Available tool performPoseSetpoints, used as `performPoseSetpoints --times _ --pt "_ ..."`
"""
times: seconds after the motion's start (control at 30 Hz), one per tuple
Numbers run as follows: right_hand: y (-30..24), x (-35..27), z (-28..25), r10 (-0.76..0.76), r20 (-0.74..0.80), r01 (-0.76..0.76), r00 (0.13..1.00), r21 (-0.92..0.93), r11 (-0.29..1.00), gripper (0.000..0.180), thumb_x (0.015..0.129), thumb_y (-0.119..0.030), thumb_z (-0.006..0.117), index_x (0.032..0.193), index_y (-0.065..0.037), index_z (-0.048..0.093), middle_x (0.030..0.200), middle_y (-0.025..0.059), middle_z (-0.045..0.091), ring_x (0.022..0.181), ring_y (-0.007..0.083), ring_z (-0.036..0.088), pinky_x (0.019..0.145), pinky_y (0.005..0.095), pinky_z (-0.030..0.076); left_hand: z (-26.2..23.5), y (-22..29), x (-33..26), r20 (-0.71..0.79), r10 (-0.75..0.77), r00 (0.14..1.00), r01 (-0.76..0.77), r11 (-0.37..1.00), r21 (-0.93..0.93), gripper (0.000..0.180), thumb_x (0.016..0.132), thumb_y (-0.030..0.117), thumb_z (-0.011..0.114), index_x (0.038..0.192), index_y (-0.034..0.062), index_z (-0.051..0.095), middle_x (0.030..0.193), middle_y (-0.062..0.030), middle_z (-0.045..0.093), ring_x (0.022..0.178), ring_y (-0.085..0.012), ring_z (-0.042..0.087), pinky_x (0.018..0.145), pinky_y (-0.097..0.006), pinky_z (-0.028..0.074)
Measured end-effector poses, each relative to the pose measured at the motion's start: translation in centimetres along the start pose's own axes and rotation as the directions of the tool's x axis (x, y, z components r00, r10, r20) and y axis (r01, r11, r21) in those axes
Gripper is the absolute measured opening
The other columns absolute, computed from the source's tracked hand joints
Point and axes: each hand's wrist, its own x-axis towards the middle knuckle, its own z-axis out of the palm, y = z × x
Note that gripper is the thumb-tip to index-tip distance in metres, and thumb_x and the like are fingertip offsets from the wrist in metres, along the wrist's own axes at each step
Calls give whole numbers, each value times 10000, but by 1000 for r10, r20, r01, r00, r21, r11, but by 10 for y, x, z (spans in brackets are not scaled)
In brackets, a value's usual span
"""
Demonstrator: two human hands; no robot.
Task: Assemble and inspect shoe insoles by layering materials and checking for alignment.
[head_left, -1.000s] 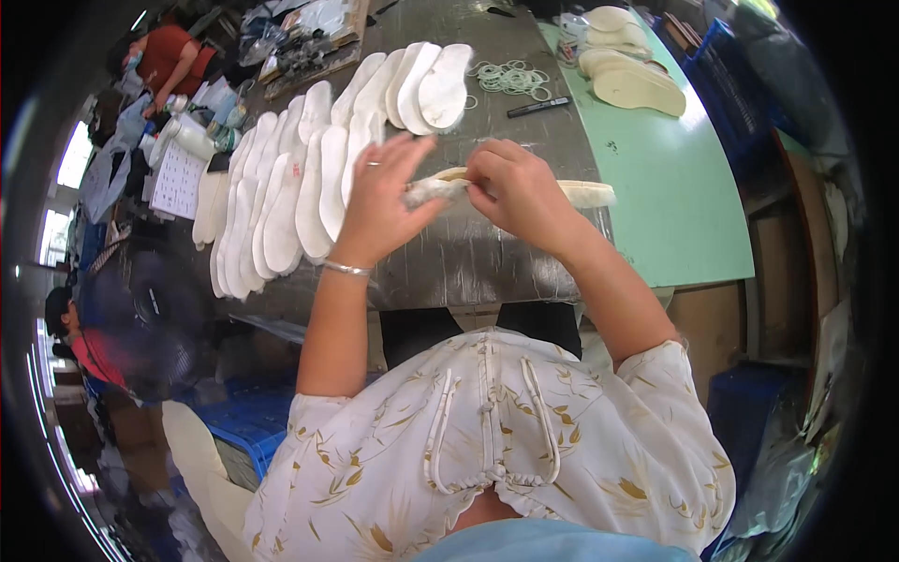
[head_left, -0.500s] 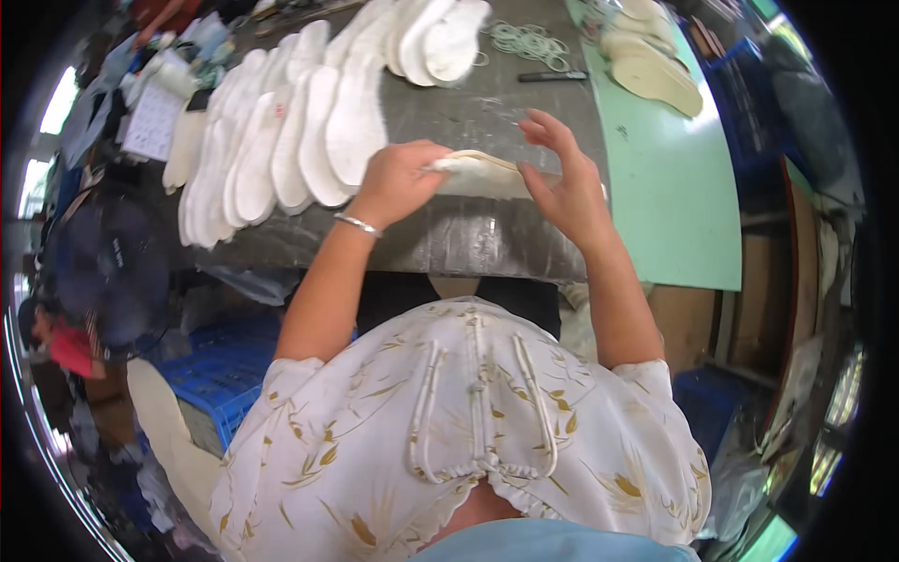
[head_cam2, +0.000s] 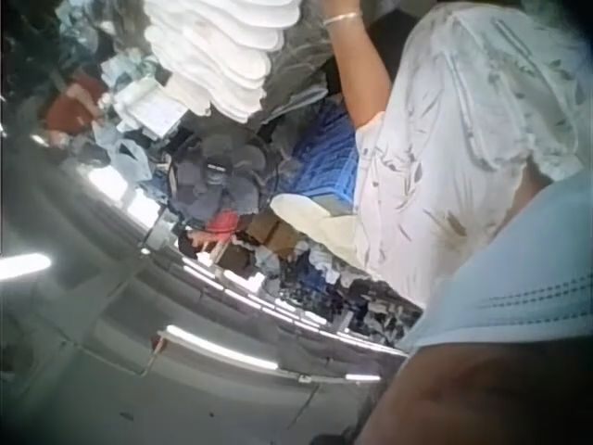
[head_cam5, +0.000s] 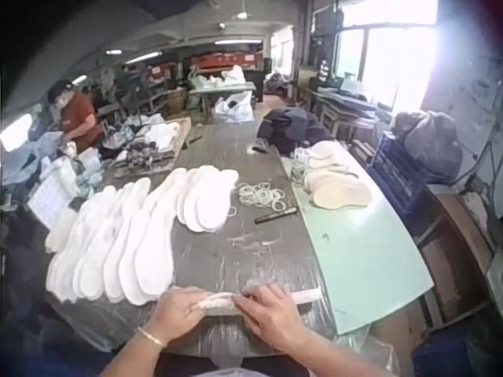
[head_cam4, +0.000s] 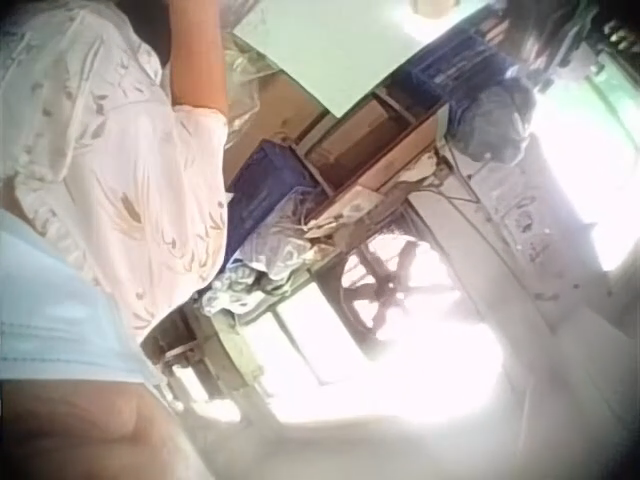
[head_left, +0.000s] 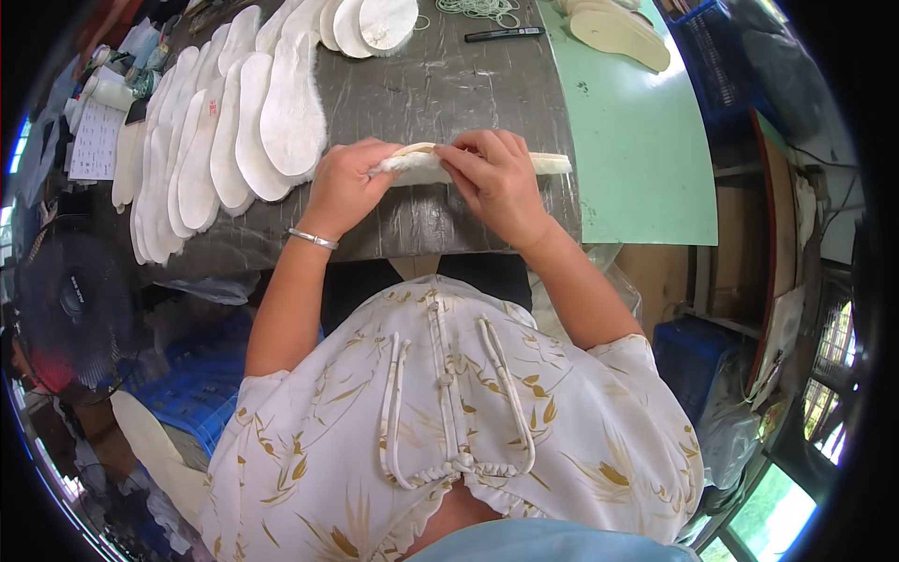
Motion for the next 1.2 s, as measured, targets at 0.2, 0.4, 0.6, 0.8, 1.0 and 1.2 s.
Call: performPoseSetpoints --times 0.2,0.4,0.6,0.8,1.0,1.2 --pt "5 2 -1 44 9 -44 999 8 999 144 754 -104 758 883 -118 695 899 7 619 825 214 593 758 363 441 8 -6 -4 -78 81 994 -71 990 126 239 790 118 697 1024 151 737 925 -16 704 786 -237 651 714 -339 434" --pt "4 -4 9 -76 47 81 996 -103 991 339 708 -100 732 1038 -174 703 920 -12 593 834 187 588 792 350 452 17 -8 -7 -77 79 994 -65 984 167 245 793 150 709 1038 154 723 927 -10 696 809 -232 653 708 -352 436" --pt "15 1 5 -239 66 246 969 -119 962 263 695 -119 675 957 -109 697 968 10 609 848 190 589 821 353 458 20 -7 -7 -84 89 992 -70 976 207 243 790 143 699 1031 160 723 928 -7 698 805 -233 652 710 -354 444" --pt "12 0 -1 -293 180 314 939 -98 944 260 740 -101 643 995 -53 621 1050 50 603 934 206 594 805 334 458 29 6 -8 -146 112 983 -57 939 340 211 777 135 690 986 163 701 857 -8 668 755 -241 636 708 -359 450" --pt "13 4 4 -101 116 109 988 -63 992 166 799 -94 699 933 -84 601 970 46 617 851 235 603 744 356 451 28 1 -8 -112 207 972 -149 909 389 249 746 109 703 992 149 692 856 1 651 769 -216 632 726 -359 436" --pt "6 8 4 130 95 -142 987 134 981 101 756 -75 717 816 -64 636 872 67 644 760 284 637 675 385 513 25 -1 -8 -93 234 968 -184 910 371 246 758 111 693 1001 151 688 867 7 655 781 -213 622 723 -359 426"
